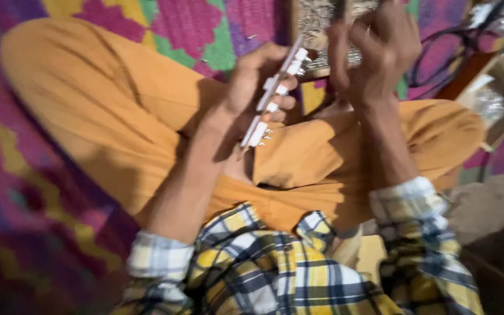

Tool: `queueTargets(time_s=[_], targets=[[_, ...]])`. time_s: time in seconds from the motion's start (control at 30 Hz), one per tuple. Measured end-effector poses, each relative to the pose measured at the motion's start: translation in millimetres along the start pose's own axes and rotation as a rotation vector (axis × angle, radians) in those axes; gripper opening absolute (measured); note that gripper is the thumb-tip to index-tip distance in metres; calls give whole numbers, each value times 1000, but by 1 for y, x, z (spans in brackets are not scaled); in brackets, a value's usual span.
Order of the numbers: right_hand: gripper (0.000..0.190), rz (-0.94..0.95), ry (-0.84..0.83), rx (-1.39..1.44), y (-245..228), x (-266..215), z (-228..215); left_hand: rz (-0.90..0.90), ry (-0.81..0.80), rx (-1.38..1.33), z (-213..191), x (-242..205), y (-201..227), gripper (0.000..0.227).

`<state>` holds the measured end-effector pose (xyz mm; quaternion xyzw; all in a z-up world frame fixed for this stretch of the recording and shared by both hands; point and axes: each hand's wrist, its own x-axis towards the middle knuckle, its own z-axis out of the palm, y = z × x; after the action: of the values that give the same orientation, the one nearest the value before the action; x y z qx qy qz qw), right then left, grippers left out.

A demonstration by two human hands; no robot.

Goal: The person sits on the floor and assembles electrical switchboards by inserting white switches and sockets into colored plastic frames. They secure each component with screws from a nearby wooden box, handling multiple frames in orange, blue, and red.

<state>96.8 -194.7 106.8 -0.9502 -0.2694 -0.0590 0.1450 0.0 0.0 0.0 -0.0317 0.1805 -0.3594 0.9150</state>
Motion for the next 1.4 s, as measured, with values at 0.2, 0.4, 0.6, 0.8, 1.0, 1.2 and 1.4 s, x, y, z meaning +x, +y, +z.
queueTargets(time_s=[0.2, 0.4, 0.6, 0.8, 1.0, 1.2, 1.4], targets=[[21, -137, -190, 13, 5, -5, 26, 281, 223, 243, 45, -10, 8, 44], [12, 88, -183, 215, 9, -12, 21, 690, 197, 568, 49, -5, 5, 77], [12, 457, -226, 747, -9, -7, -22, 1095, 446, 1258, 42, -1, -6, 79], [14, 353, -400, 513, -43, 9, -51, 973, 421, 1383, 45, 1, -16, 64], [16, 430, -555, 535, -44, 31, -59, 1025, 345, 1447, 63, -8, -17, 54], [19, 283, -306, 372, -31, 14, -39, 989, 276, 1398, 66, -10, -10, 56], [25, 480, -246, 861, -23, -14, -6, 921, 304, 1431, 49, -8, -16, 58]])
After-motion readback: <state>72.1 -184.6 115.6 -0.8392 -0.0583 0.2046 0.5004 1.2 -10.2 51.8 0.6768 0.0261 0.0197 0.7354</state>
